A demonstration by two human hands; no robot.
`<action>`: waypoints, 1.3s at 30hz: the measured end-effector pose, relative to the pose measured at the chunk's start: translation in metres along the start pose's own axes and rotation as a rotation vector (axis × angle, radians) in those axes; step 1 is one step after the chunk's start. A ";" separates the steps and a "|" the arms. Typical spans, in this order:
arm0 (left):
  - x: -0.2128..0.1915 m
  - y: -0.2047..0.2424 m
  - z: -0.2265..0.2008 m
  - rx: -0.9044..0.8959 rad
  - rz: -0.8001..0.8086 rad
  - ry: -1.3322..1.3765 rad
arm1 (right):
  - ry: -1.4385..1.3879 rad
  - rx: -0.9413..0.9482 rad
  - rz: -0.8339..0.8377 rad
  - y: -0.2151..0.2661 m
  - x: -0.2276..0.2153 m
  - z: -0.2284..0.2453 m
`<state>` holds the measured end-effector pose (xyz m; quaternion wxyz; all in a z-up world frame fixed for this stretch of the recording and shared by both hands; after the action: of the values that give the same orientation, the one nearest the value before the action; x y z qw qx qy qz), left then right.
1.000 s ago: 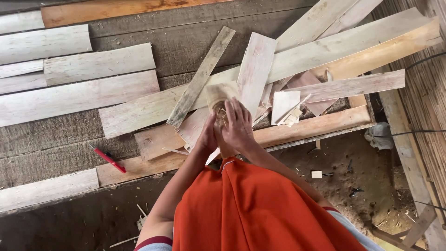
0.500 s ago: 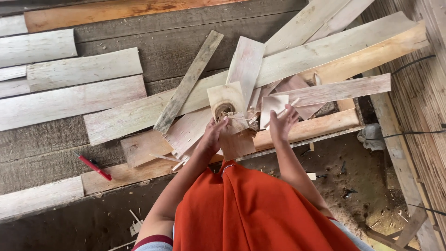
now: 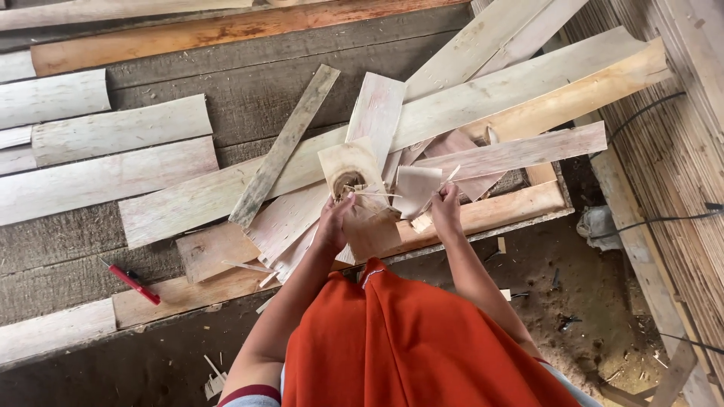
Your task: Arranging and cutting thin wood planks using a utility knife on a workshop floor.
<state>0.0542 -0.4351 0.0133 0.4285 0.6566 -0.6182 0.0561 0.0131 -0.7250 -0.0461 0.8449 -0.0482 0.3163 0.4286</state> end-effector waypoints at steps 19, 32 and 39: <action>-0.016 -0.008 0.038 -0.091 -0.052 0.018 | 0.156 -0.259 0.370 0.040 0.036 0.142; -0.081 0.018 -0.021 0.021 -0.098 0.160 | 0.018 -0.428 0.269 0.086 0.054 0.221; -0.142 -0.005 -0.080 0.195 -0.133 0.211 | 0.619 -0.109 0.467 0.089 0.091 0.107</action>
<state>0.0626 -0.2767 -0.0247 0.4280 0.7251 -0.5164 0.1561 0.0380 -0.5683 0.0031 0.5856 -0.1466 0.5356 0.5906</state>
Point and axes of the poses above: each hand's wrist, its own y-axis away from the middle knuckle, its own x-axis out of the palm, z = x × y, the point moved 6 cm from there along -y, towards the middle knuckle, and after that the axes turned 3 degrees about y, right-handed, at the moved point
